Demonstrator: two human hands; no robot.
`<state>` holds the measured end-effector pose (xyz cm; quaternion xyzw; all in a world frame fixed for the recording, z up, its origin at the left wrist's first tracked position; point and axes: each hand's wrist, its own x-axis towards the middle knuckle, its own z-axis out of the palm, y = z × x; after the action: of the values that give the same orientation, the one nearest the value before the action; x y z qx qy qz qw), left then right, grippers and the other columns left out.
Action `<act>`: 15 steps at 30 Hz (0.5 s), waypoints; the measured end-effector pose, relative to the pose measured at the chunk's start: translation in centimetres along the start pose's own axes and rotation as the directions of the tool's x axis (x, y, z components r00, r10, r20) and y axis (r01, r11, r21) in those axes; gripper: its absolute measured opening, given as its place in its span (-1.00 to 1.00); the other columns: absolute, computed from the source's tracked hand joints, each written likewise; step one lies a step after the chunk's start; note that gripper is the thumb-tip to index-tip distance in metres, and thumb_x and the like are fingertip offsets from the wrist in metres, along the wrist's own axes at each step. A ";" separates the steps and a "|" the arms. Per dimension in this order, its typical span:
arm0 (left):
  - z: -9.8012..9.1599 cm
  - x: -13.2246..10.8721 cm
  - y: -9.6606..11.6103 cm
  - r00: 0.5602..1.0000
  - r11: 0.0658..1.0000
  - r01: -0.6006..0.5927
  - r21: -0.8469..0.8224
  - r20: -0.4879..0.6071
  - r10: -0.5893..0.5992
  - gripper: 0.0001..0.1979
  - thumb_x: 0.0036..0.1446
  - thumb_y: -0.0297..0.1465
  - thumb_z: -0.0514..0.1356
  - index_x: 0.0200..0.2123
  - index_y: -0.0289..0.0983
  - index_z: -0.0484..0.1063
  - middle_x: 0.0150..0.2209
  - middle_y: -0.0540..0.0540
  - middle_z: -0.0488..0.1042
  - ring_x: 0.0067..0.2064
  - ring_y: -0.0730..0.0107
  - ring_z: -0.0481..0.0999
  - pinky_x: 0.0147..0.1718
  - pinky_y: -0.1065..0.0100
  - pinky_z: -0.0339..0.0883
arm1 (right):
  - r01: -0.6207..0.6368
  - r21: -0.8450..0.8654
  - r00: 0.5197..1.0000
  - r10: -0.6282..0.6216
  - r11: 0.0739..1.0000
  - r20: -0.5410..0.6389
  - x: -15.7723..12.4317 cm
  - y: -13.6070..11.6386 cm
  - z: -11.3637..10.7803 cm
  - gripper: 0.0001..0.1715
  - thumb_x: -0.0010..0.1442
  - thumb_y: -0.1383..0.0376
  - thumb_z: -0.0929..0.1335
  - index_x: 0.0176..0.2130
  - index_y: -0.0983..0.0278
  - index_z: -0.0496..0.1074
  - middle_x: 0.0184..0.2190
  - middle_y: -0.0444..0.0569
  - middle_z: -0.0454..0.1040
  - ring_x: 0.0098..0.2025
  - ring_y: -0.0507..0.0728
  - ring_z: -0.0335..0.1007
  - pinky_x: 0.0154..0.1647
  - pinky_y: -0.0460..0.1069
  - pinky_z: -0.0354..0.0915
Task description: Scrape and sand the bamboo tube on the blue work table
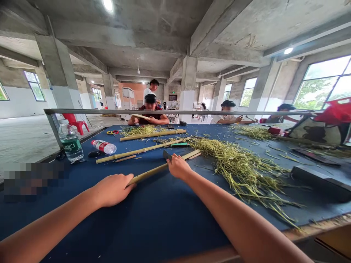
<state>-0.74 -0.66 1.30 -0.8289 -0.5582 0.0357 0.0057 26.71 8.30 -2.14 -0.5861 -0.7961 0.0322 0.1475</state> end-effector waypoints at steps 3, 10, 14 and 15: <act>0.1 0.0 0.0 1.000 1.000 0.004 -0.010 0.004 -0.004 -0.62 0.35 -0.17 -0.09 -0.15 -0.20 0.45 -0.18 -0.29 0.64 -0.17 -0.09 0.66 -0.25 0.05 0.46 | 0.037 0.009 0.999 -0.037 0.999 -0.011 -0.4 -0.9 0.1 -0.42 0.48 0.26 0.12 0.25 0.54 0.39 0.31 0.32 0.33 0.47 0.29 0.02 0.48 0.15 -0.08; 0.6 0.3 -0.4 1.000 1.000 -0.009 -0.004 -0.020 0.009 -0.62 0.34 -0.17 -0.08 -0.13 -0.20 0.47 -0.18 -0.29 0.65 -0.16 -0.09 0.67 -0.25 0.06 0.46 | 0.434 0.164 0.901 -0.429 0.886 -0.068 -2.2 -4.9 1.4 -0.41 0.48 0.18 0.14 0.37 0.30 0.28 0.38 0.04 0.27 0.46 0.15 0.04 0.50 0.09 -0.09; 0.4 0.2 -0.3 1.000 1.000 0.001 -0.009 -0.016 -0.001 -0.63 0.34 -0.17 -0.08 -0.14 -0.19 0.46 -0.19 -0.28 0.65 -0.17 -0.10 0.66 -0.26 0.05 0.46 | 0.263 0.102 0.965 -0.261 0.959 -0.032 -0.9 -2.7 1.2 -0.38 0.49 0.17 0.13 0.31 0.47 0.34 0.36 0.25 0.26 0.46 0.22 0.05 0.48 0.10 -0.06; 0.3 0.1 -0.2 1.000 1.000 0.002 -0.009 -0.013 -0.003 -0.63 0.34 -0.17 -0.08 -0.14 -0.19 0.45 -0.19 -0.28 0.65 -0.17 -0.10 0.66 -0.25 0.04 0.46 | 0.195 0.067 0.981 -0.194 0.978 -0.020 -0.3 -1.5 1.1 -0.40 0.49 0.19 0.13 0.26 0.50 0.39 0.34 0.30 0.30 0.46 0.24 0.06 0.48 0.10 -0.06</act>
<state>-0.89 -0.50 1.05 -0.8285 -0.5593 0.0279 0.0058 25.11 7.64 -2.92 -0.5001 -0.8471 0.0411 0.1752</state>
